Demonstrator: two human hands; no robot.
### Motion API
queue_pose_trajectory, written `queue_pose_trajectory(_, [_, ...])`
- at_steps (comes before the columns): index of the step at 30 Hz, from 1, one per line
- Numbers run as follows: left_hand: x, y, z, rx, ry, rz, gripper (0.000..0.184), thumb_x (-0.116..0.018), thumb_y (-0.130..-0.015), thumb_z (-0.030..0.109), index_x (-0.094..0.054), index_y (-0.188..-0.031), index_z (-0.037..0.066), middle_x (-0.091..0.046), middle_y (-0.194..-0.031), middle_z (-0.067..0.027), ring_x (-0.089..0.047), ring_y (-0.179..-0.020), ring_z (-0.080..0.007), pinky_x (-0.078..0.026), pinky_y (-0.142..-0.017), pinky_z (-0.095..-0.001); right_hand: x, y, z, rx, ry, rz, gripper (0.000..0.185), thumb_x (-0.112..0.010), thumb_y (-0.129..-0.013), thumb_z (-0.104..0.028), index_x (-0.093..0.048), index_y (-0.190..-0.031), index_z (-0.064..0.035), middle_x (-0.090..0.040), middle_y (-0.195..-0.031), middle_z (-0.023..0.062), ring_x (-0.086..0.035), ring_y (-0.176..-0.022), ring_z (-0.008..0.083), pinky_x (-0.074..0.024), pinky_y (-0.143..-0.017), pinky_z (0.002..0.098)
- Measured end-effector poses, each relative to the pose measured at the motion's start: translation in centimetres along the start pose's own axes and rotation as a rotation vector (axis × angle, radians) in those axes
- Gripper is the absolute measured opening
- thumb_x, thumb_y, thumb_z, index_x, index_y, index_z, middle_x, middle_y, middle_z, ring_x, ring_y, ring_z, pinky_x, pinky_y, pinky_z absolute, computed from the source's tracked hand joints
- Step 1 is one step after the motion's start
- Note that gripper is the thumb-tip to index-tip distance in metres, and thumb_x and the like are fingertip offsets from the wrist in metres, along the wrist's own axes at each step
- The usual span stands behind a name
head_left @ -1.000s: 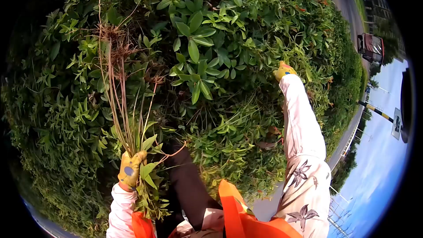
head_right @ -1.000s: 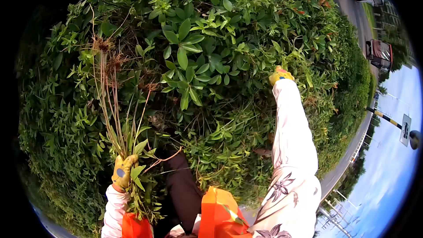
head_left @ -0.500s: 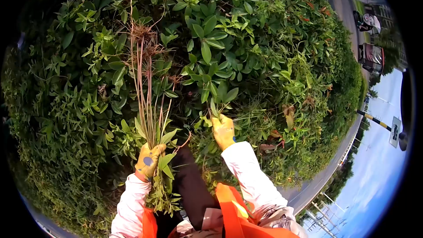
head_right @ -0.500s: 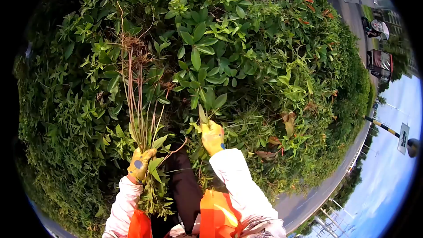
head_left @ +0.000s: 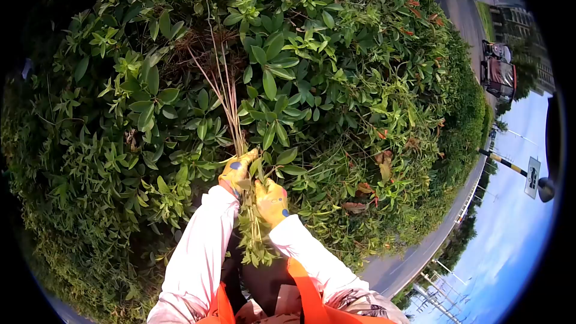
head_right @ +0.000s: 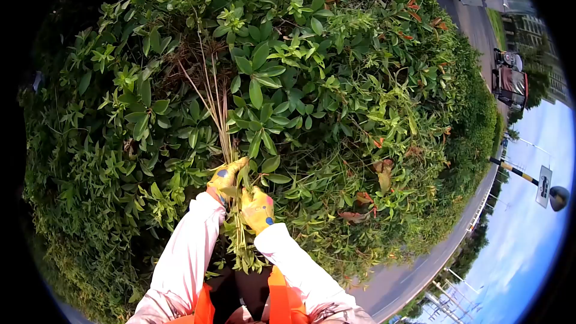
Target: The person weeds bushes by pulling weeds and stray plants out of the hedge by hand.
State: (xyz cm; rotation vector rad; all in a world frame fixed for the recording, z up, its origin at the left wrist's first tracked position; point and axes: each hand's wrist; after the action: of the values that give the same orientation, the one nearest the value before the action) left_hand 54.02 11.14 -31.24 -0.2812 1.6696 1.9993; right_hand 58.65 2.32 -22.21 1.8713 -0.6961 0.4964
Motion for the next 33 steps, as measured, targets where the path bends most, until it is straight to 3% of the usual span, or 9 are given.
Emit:
queue_pose_trajectory(5, [2.9, -1.2, -2.1, -0.248, -0.588, -0.085, 0.026, -0.051, -0.092, 0.027, -0.056, -0.086, 0.003, -0.057, -0.074, -0.0022, -0.055, -0.068, -0.0151, -0.045, -0.062, -0.0303, -0.7, 0.6, -1.0, 0.034, 0.017, -0.030, 0.026, -0.056, -0.086, -0.024, -0.062, -0.095, -0.0014, -0.062, -0.080, 0.0242, -0.060, -0.076, 0.0416, -0.0473, -0.066, 0.0422])
queue_pose_trajectory(16, [1.2, 4.5, -1.3, -0.172, 0.139, 0.003, 0.027, -0.053, -0.093, 0.027, -0.061, -0.103, 0.003, -0.060, -0.091, -0.0004, -0.055, -0.081, -0.0097, -0.047, -0.070, -0.0259, -0.6, 1.6, -1.5, 0.092, -0.034, -0.082, 0.017, -0.058, -0.082, -0.015, -0.062, -0.093, -0.0019, -0.061, -0.076, 0.0214, -0.060, -0.073, 0.0398, -0.0479, -0.062, 0.0409])
queue_pose_trajectory(19, [1.5, 3.3, -2.7, -0.320, -0.244, -0.015, 0.028, -0.053, -0.093, 0.027, -0.062, -0.100, 0.001, -0.060, -0.091, 0.0000, -0.055, -0.079, -0.0095, -0.046, -0.069, -0.0249, 0.8, 0.7, -0.5, 0.072, 0.030, -0.167, 0.020, -0.060, -0.082, -0.018, -0.061, -0.093, -0.0013, -0.062, -0.078, 0.0220, -0.060, -0.072, 0.0404, -0.0480, -0.062, 0.0419])
queue_pose_trajectory(20, [1.7, 2.9, -3.3, -0.076, 0.066, 0.020, 0.028, -0.054, -0.092, 0.025, -0.062, -0.100, 0.000, -0.061, -0.091, -0.0015, -0.055, -0.078, -0.0101, -0.046, -0.069, -0.0246, 1.8, 0.2, -0.4, 0.101, 0.097, -0.245, 0.021, -0.060, -0.083, -0.020, -0.062, -0.092, -0.0015, -0.061, -0.077, 0.0222, -0.060, -0.073, 0.0405, -0.0478, -0.062, 0.0420])
queue_pose_trajectory(23, [0.1, 5.2, 0.3, 0.103, 0.035, 0.178, 0.028, -0.056, -0.089, 0.024, -0.062, -0.100, -0.001, -0.061, -0.088, -0.0025, -0.055, -0.078, -0.0099, -0.046, -0.065, -0.0247, 7.3, -4.1, -1.9, 0.374, 0.363, -0.313, 0.024, -0.062, -0.084, -0.028, -0.064, -0.082, -0.0034, -0.063, -0.078, 0.0190, -0.060, -0.069, 0.0367, -0.0482, -0.061, 0.0418])
queue_pose_trajectory(25, [1.3, 5.8, 0.6, -0.071, -0.193, 0.161, 0.028, -0.056, -0.088, 0.024, -0.063, -0.100, -0.001, -0.060, -0.078, -0.0021, -0.055, -0.068, -0.0107, -0.044, -0.055, -0.0252, 11.8, -8.5, -4.9, 0.632, 0.587, 0.109, 0.015, -0.063, -0.077, -0.018, -0.062, -0.088, -0.0081, -0.062, -0.083, 0.0108, -0.060, -0.076, 0.0307, -0.0494, -0.065, 0.0401])
queue_pose_trajectory(29, [1.5, 7.5, 2.8, 0.087, -0.063, 0.149, 0.026, -0.054, -0.090, 0.027, -0.061, -0.088, 0.002, -0.056, -0.061, -0.0062, -0.051, -0.048, -0.0166, -0.037, -0.043, -0.0292, 14.1, -19.8, -9.4, 0.882, 1.096, 0.249, 0.019, -0.051, -0.083, -0.012, -0.060, -0.099, -0.0069, -0.062, -0.104, 0.0119, -0.060, -0.091, 0.0294, -0.0490, -0.077, 0.0389])
queue_pose_trajectory(31, [1.6, 8.0, 3.5, 0.106, -0.072, 0.170, 0.027, -0.055, -0.090, 0.028, -0.062, -0.091, 0.002, -0.057, -0.063, -0.0055, -0.051, -0.048, -0.0165, -0.039, -0.045, -0.0294, 13.0, -27.5, -10.1, 0.466, 1.155, 0.024, 0.021, -0.044, -0.088, -0.011, -0.060, -0.100, -0.0050, -0.063, -0.107, 0.0147, -0.061, -0.089, 0.0282, -0.0491, -0.079, 0.0384])
queue_pose_trajectory(33, [4.4, 7.4, 1.2, -0.150, -0.374, 0.113, 0.029, -0.053, -0.092, 0.027, -0.064, -0.102, 0.002, -0.062, -0.077, -0.0021, -0.056, -0.063, -0.0124, -0.045, -0.055, -0.0253, 12.5, -32.9, -8.1, 0.797, 1.006, 0.240, 0.024, -0.041, -0.089, -0.011, -0.060, -0.103, -0.0032, -0.064, -0.103, 0.0161, -0.062, -0.088, 0.0273, -0.0498, -0.076, 0.0365])
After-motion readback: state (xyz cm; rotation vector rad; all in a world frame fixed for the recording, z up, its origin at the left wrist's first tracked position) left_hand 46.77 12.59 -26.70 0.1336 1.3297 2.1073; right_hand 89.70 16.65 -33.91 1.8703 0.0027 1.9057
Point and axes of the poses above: each hand's wrist, its own y-axis away from the middle knuckle, its own x-axis out of the back of the hand, z = x × y
